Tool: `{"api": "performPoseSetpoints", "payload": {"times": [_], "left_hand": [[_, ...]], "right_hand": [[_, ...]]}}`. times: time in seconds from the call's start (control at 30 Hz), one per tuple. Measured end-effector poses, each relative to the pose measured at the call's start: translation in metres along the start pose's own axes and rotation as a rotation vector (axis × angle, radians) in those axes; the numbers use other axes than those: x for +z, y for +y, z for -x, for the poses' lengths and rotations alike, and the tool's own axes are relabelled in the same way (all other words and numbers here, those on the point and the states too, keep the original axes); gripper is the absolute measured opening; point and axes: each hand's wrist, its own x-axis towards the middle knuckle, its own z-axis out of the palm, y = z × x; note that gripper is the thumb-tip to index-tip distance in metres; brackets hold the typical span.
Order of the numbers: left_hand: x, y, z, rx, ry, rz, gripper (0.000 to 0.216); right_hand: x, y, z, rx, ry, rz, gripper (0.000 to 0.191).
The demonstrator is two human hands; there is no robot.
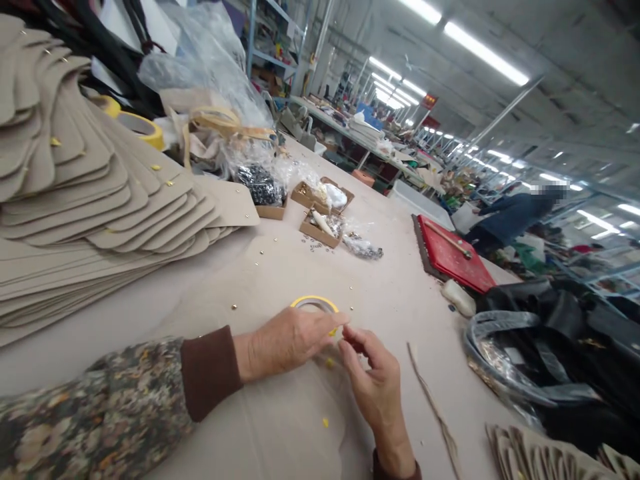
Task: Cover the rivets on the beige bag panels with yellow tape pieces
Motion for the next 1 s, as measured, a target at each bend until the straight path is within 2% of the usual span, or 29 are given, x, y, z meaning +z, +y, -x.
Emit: {"api": "performPoseSetpoints", "payload": {"times": [0.17, 0.33, 0.43, 0.5, 0.6, 0.73, 0.8, 0.9, 1.0], "left_hand": [[-0.001, 0.006, -0.002, -0.003, -0.066, -0.045, 0.028], [-0.005, 0.009, -0.004, -0.009, -0.110, -0.045, 0.018], [-0.007, 0.011, -0.006, -0.049, -0.119, -0.077, 0.005], [-0.006, 0.011, -0.008, -0.082, -0.112, -0.112, 0.006], [-0.004, 0.013, -0.011, -0.096, -0.112, -0.147, 0.009], [-0.001, 0.018, -0.012, -0.070, -0.116, -0.198, 0.009], [0.001, 0.018, -0.011, -0.046, -0.140, -0.283, 0.010], [0.006, 0.013, -0.011, -0.035, -0.194, -0.393, 0.008], [0.010, 0.008, -0.011, -0.037, -0.229, -0.414, 0.005]], "right_hand": [[0.010, -0.007, -0.003, -0.218, 0.009, 0.104, 0.016], [0.014, -0.006, -0.001, -0.240, 0.048, 0.239, 0.014], [0.016, -0.008, -0.001, -0.242, 0.109, 0.279, 0.014], [0.017, -0.010, 0.000, -0.221, 0.138, 0.279, 0.015], [0.019, -0.012, 0.000, -0.024, 0.125, 0.168, 0.017], [0.011, -0.002, -0.002, 0.474, 0.129, -0.125, 0.030], [0.002, 0.008, -0.004, 0.660, 0.101, -0.229, 0.038], [-0.011, 0.022, -0.004, 0.813, -0.029, -0.305, 0.047], [-0.015, 0.029, -0.001, 0.841, -0.104, -0.270, 0.052]]}}
